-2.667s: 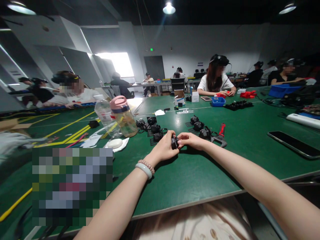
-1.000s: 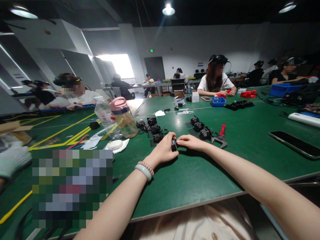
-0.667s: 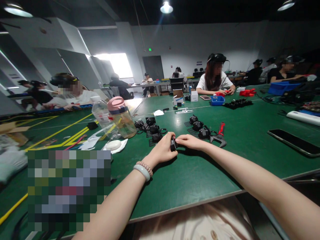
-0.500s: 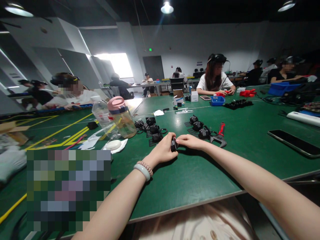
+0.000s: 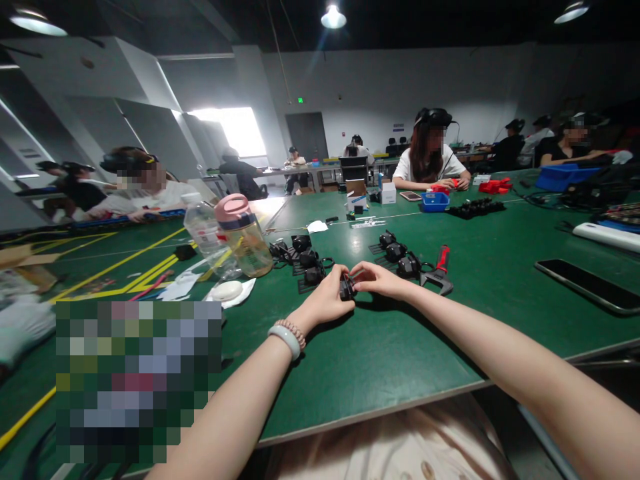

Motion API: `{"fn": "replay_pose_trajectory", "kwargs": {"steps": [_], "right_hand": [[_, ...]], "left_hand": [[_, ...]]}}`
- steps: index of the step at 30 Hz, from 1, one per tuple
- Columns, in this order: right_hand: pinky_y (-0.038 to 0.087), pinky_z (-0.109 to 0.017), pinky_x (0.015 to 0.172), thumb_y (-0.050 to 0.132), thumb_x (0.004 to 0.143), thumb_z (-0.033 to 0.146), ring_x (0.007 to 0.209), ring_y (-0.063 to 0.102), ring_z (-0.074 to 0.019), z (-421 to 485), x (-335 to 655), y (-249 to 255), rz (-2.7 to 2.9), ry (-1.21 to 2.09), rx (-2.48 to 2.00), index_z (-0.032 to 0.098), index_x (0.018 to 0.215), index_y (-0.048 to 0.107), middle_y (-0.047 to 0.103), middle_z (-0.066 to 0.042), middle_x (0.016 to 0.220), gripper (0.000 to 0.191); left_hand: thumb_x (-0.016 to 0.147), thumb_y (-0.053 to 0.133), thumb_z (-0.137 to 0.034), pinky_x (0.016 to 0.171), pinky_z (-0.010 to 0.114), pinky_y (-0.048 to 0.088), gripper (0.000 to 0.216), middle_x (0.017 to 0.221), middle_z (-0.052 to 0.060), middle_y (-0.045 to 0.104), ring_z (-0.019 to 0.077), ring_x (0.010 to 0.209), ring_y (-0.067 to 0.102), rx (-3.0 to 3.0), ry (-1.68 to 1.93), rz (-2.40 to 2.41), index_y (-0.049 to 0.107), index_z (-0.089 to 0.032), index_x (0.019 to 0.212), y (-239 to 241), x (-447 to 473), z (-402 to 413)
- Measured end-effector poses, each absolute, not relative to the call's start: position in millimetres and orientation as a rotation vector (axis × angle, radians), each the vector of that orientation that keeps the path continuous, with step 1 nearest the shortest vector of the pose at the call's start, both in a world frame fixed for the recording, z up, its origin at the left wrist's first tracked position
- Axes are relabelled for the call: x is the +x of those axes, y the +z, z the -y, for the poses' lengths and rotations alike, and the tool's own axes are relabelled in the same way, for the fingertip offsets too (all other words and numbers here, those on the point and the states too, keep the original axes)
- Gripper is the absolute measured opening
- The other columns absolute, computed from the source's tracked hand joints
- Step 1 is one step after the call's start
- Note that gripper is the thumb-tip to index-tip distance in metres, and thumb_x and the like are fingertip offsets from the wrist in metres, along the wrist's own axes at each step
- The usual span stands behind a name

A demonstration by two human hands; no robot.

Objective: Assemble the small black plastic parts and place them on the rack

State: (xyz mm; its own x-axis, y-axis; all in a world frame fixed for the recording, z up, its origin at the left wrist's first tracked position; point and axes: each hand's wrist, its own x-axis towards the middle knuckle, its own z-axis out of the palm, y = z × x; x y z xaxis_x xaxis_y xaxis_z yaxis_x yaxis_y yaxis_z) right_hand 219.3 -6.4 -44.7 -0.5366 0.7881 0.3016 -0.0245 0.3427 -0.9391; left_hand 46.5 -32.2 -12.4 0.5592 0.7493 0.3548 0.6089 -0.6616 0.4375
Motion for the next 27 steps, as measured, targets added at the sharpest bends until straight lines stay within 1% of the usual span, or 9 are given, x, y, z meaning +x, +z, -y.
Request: {"fn": "replay_pose_trajectory", "kwargs": {"steps": [4,7,20,27], "right_hand": [[0.041,-0.027,0.072,0.063,0.059,0.023,0.074,0.052,-0.0112,8.6,219.1,-43.7,1.826,1.329,-0.613,0.016,0.089,0.046,0.055,-0.001,0.081,0.035],[0.040,-0.027,0.072,0.064,0.057,0.022,0.073,0.051,-0.0105,9.8,217.9,-43.2,1.836,1.328,-0.616,0.016,0.086,0.046,0.053,0.001,0.078,0.035],[0.041,-0.029,0.074,0.065,0.058,0.027,0.075,0.052,-0.0119,6.4,218.5,-46.8,1.878,1.295,-0.623,0.015,0.089,0.047,0.055,-0.001,0.083,0.037],[0.041,-0.028,0.072,0.063,0.060,0.029,0.074,0.052,-0.0114,4.2,219.4,-49.9,1.892,1.251,-0.616,0.014,0.089,0.048,0.054,-0.001,0.081,0.035]], "left_hand": [[0.055,0.051,-0.015,0.062,0.025,0.038,0.044,0.083,0.001,0.045,0.0134,0.072,0.047,2.550,0.747,-1.053,0.036,-0.017,0.097,-11.1,47.5,34.6],[0.055,0.051,-0.014,0.064,0.026,0.038,0.045,0.085,0.001,0.046,0.0137,0.072,0.047,2.552,0.738,-1.036,0.036,-0.017,0.097,-10.4,48.1,35.9],[0.056,0.051,-0.015,0.064,0.026,0.038,0.044,0.085,0.001,0.045,0.0137,0.073,0.046,2.532,0.706,-1.072,0.036,-0.016,0.097,-11.0,47.3,34.2],[0.057,0.052,-0.018,0.062,0.026,0.037,0.044,0.083,0.001,0.044,0.0131,0.071,0.045,2.538,0.709,-1.072,0.036,-0.016,0.098,-14.1,44.6,31.9]]}}
